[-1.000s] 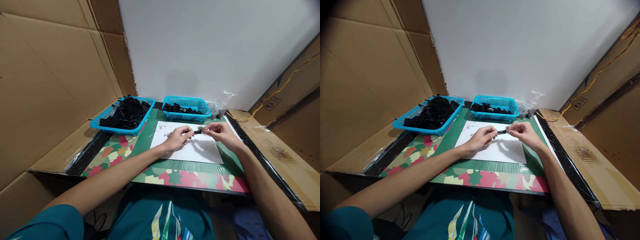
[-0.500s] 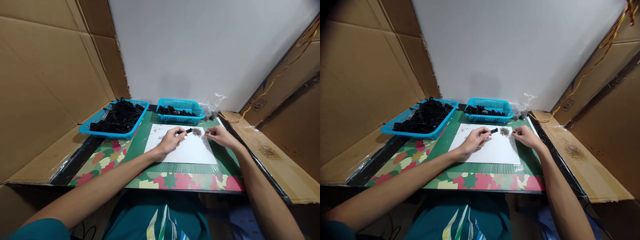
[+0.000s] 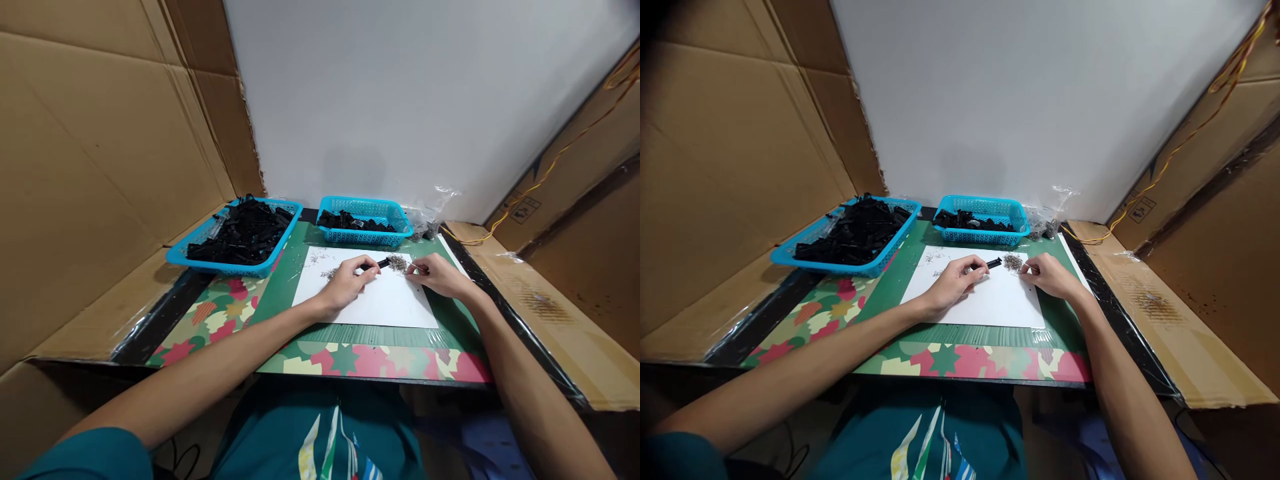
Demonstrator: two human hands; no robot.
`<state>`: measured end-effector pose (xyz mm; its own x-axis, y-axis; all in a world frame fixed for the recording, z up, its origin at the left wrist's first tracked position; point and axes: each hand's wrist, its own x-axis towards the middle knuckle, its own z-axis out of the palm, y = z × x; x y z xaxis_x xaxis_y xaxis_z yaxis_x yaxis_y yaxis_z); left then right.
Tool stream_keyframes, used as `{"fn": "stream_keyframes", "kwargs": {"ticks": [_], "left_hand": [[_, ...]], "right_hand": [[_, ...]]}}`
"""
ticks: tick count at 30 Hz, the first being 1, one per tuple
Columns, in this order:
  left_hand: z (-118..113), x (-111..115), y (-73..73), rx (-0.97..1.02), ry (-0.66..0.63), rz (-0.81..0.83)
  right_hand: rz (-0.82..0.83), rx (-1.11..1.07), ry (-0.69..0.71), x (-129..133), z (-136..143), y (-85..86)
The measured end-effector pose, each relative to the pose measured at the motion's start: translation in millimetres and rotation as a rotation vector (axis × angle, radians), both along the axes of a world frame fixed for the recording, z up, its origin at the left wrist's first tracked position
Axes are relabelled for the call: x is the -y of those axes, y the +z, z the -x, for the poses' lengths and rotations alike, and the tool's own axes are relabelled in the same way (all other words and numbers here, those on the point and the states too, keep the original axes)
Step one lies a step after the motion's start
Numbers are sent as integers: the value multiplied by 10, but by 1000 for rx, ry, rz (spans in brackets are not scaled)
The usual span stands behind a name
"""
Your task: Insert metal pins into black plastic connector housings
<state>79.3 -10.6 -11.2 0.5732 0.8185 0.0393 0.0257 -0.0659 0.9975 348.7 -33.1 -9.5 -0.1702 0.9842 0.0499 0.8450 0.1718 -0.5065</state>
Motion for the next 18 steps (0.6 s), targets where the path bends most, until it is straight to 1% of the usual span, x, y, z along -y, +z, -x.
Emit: {"fn": "stream_keyframes", "kwargs": {"ticks": [5,9,11,15,18], "left_hand": [[9,-6,-11,-19,-11,-18],[12,-8,-10,-26,-7,-31],[13,-6,-9,-21,-12,-34],[12,2,-9,5,-16,-22],[15,-19,6,58,-3,-7]], "right_hand": [[-18,57,10,19,13,-12],[-33,55,34,22,-2,-2],[-67,46,8,19,-26,8],[-147,11,-98,-2,-88,-2],[-153,-24,-105,-18,-99,-31]]}}
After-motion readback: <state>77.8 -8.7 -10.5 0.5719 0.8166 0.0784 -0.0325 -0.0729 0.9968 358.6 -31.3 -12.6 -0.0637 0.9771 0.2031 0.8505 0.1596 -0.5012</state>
